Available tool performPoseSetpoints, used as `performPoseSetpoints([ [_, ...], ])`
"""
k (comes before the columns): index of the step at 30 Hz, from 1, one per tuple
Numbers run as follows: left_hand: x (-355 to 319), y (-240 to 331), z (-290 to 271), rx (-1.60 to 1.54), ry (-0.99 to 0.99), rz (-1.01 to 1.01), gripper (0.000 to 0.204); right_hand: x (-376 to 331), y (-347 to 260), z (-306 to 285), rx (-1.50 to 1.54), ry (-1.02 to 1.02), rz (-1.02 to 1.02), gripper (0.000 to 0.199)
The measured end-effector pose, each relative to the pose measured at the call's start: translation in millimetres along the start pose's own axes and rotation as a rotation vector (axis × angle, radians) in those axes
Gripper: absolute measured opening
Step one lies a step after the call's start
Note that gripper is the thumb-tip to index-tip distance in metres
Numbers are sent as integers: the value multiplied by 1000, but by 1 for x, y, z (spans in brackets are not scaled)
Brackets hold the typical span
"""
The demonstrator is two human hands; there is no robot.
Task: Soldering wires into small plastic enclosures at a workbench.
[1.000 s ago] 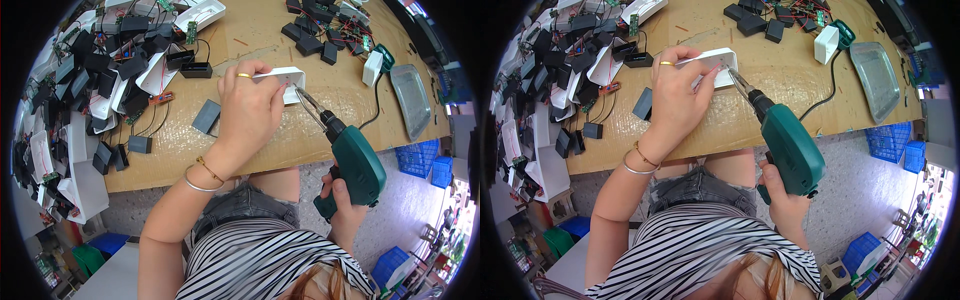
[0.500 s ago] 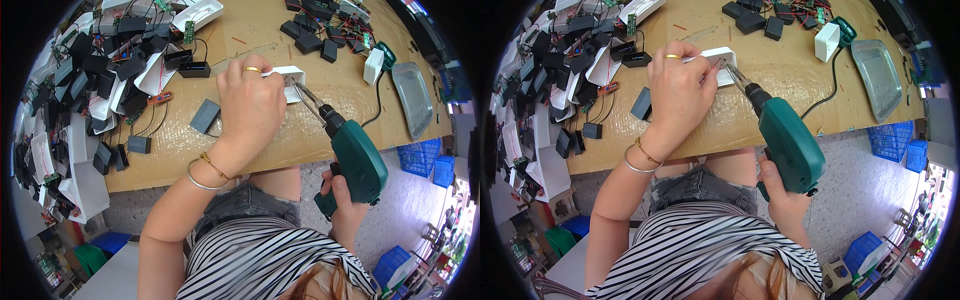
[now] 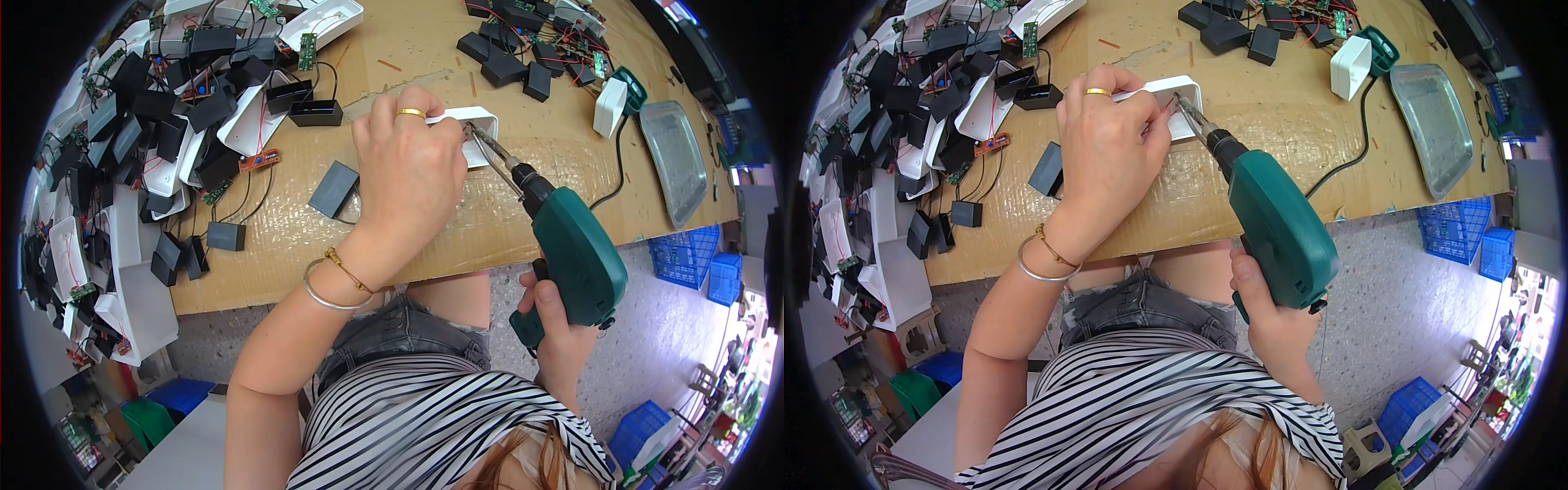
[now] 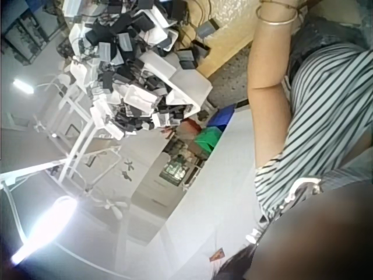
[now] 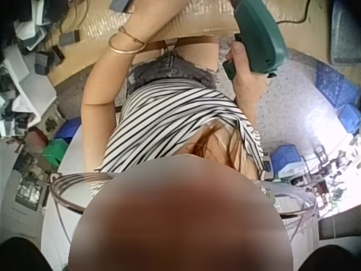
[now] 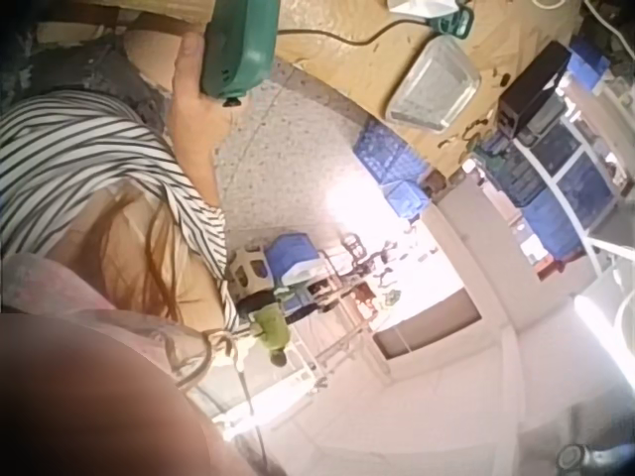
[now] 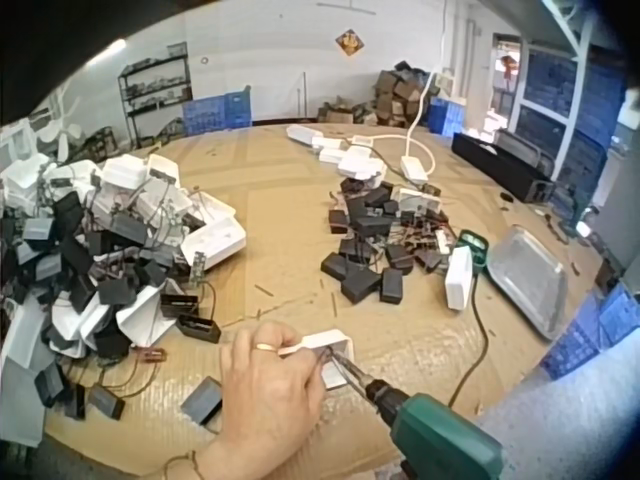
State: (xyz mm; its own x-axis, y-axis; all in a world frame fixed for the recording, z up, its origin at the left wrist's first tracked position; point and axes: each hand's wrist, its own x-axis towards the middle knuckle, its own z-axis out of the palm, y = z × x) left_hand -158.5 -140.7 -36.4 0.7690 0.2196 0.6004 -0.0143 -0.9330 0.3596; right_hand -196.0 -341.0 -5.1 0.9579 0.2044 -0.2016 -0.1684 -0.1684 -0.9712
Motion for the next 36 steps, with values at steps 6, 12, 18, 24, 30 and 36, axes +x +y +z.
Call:
performPoseSetpoints([
  [6, 0, 0, 0, -9, -1, -4, 6, 1, 1, 0, -7, -5, -11, 39],
  [12, -1, -3, 2, -39, -1, 0, 6, 0, 0, 1, 16, 16, -7, 39],
  [18, -2, -5, 1, -44, 11, 12, 6, -1, -3, 2, -1, 17, 16, 38],
  [24, 0, -2, 1, 13, 27, 7, 8, -1, -2, 3, 0, 14, 11, 38],
  [30, 1, -2, 0, 13, 27, -1, 7, 0, -3, 4, -1, 24, 34, 36],
  [36, 1, -2, 1, 2, 31, -3, 7, 2, 0, 1, -19, 28, 22, 35],
])
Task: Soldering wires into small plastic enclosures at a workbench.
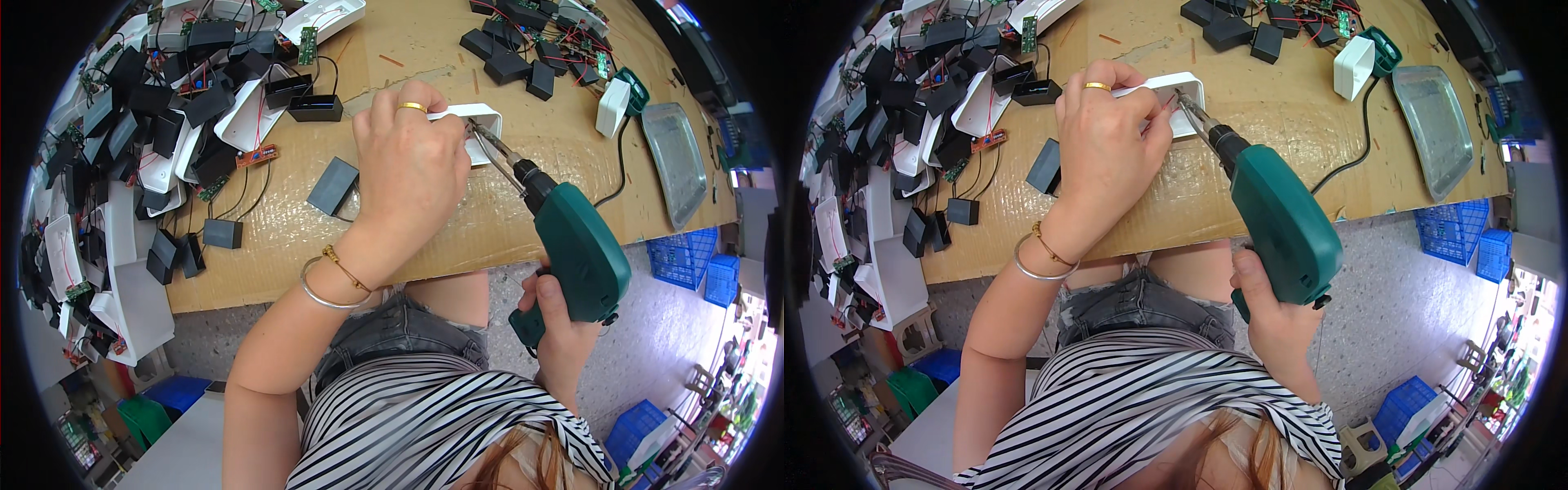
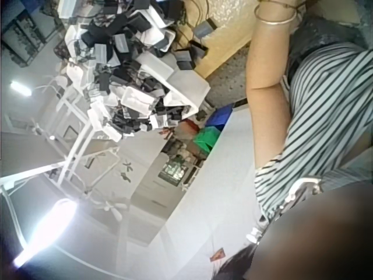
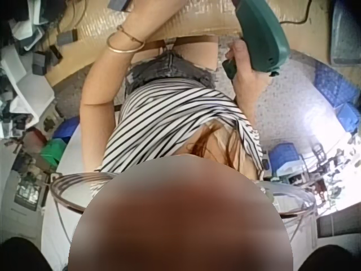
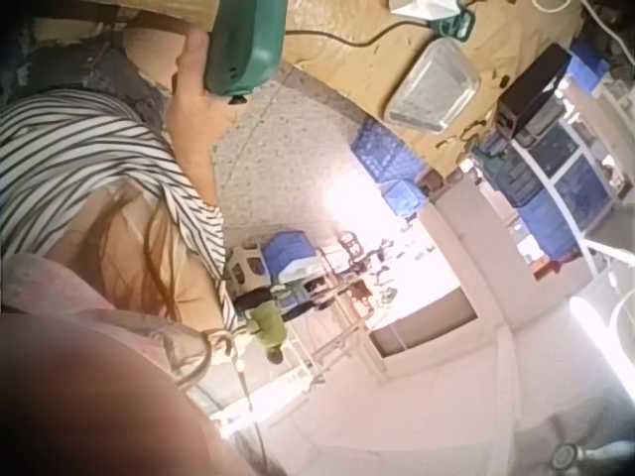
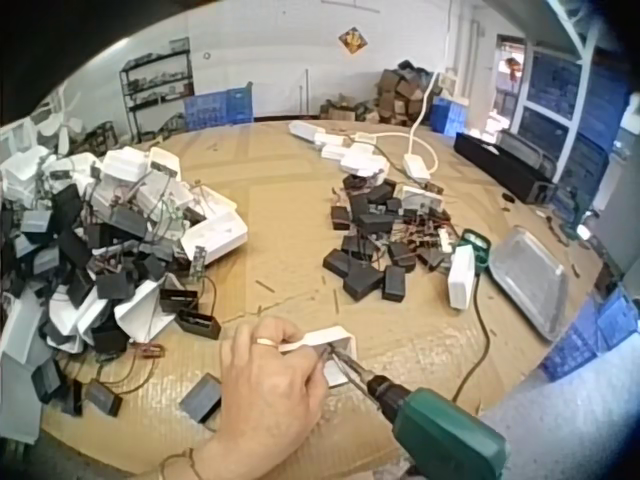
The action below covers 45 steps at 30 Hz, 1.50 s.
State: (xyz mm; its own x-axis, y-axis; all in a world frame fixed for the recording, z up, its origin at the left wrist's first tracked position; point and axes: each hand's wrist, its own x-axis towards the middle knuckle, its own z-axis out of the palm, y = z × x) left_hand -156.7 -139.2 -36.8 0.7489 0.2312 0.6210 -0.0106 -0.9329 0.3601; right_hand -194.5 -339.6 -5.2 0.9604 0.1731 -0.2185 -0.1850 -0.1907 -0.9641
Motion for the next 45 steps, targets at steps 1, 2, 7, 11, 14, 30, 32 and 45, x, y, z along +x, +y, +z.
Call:
performPoseSetpoints([
  [1, 0, 0, 0, 2, -3, 0, 6, 0, 0, 0, 0, -1, 0, 35],
  [2, -1, 0, -1, 4, -5, 0, 6, 1, -2, 0, 0, -10, 0, 34],
  [7, -2, -1, 1, -10, -11, -1, 5, 0, -6, 2, -28, 4, 5, 28],
  [11, -1, -1, 0, -21, -35, -4, 8, 1, -4, 0, -26, -4, -35, 26],
  [14, -2, -1, 1, -18, -28, 0, 8, 2, -3, -1, -39, -12, -29, 25],
  [30, -2, -1, 0, -19, -37, -8, 7, -5, -5, -4, 31, 32, -35, 44],
  [32, -2, 0, -1, -16, -38, 2, 7, -9, -2, -9, 80, 34, -69, 46],
  [45, -1, 1, -1, 2, -47, -5, 6, -8, -3, -3, 90, 41, -32, 44],
])
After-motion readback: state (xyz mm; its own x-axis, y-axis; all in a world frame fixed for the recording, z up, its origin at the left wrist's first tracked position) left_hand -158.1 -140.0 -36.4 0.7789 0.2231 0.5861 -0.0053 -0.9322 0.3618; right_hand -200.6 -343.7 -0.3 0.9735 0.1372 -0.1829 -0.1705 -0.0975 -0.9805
